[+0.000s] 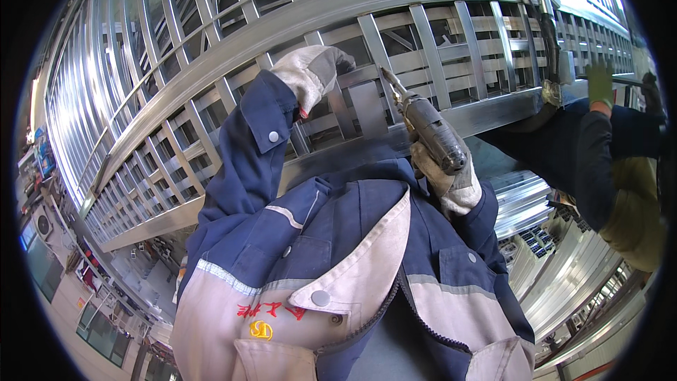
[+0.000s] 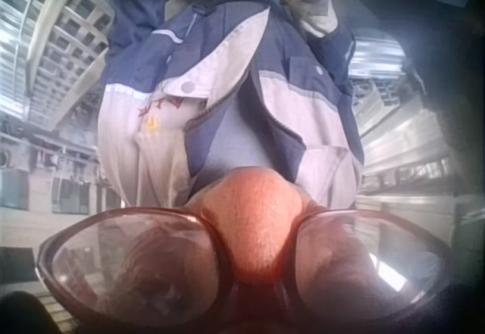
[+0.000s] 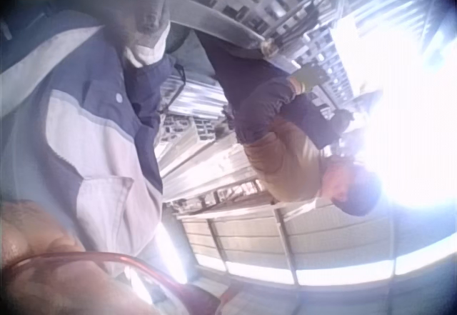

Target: The person welds a metal frame structure using a handheld welding torch. They repeatedly position a small metal block against the frame and apply welds, producing bright sparks. The person adjusts the block and torch several times to weld different sections of the frame.

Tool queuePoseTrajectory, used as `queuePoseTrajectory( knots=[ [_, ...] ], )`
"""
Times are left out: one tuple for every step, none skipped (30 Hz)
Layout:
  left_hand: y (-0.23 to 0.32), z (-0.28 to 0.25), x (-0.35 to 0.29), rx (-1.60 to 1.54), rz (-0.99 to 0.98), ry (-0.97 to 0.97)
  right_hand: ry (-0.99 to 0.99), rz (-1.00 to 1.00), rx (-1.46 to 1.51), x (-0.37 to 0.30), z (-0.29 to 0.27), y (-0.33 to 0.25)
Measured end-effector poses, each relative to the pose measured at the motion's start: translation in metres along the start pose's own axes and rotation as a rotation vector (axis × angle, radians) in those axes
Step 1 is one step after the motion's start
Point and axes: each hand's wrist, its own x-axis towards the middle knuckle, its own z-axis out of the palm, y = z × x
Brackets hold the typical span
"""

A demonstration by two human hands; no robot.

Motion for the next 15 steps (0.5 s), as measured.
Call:
queuePoseTrajectory(
  knots=[
    [0.002, 0.003, 0.002, 0.045, -0.039, 0.078, 0.001, 0.007, 0.016, 0.000, 0.000, 0.000],
    [0.001, 0.006, 0.004, 0.148, -0.002, 0.071, 0.000, 0.003, 0.008, 0.000, 0.001, 0.000],
    [0.000, 0.010, 0.008, 0.264, -0.008, 0.137, 0.000, -0.002, -0.001, 0.000, 0.001, 0.000],
    [-0.002, 0.012, 0.008, 0.258, -0.013, 0.157, 0.002, -0.006, -0.010, 0.000, 0.001, -0.001],
    [-0.004, 0.013, 0.009, 0.253, -0.017, 0.177, 0.003, -0.008, -0.003, 0.000, 0.002, -0.002],
    [-0.006, 0.011, 0.008, 0.127, -0.020, 0.152, 0.004, -0.010, 0.004, 0.000, 0.002, -0.002],
    [-0.009, 0.009, 0.007, 0.017, -0.004, 0.152, 0.002, -0.009, 0.006, -0.001, 0.002, -0.003],
    [-0.012, 0.005, 0.006, 0.053, 0.025, 0.120, 0.003, -0.005, 0.014, -0.001, 0.002, -0.004],
    [-0.016, 0.002, 0.005, 0.105, 0.073, 0.112, 0.001, 0.002, 0.017, -0.002, 0.002, -0.005],
    [-0.019, -0.002, 0.005, 0.157, 0.121, 0.103, 0.000, 0.009, 0.019, -0.002, 0.002, -0.005],
    [-0.022, -0.005, 0.006, 0.195, 0.126, 0.077, 0.001, -0.004, 0.014, -0.002, 0.002, -0.005],
    [-0.023, -0.008, 0.006, 0.234, 0.132, 0.050, 0.002, -0.017, 0.009, -0.002, 0.002, -0.006],
    [-0.025, -0.009, 0.007, 0.240, 0.101, 0.058, 0.003, -0.029, 0.004, -0.003, 0.002, -0.005],
    [-0.026, -0.008, 0.007, 0.237, 0.133, 0.038, 0.007, -0.027, -0.009, -0.003, 0.002, -0.005],
    [-0.027, -0.007, 0.006, 0.202, 0.128, 0.054, 0.010, -0.025, -0.021, -0.003, 0.002, -0.005]
  ],
)
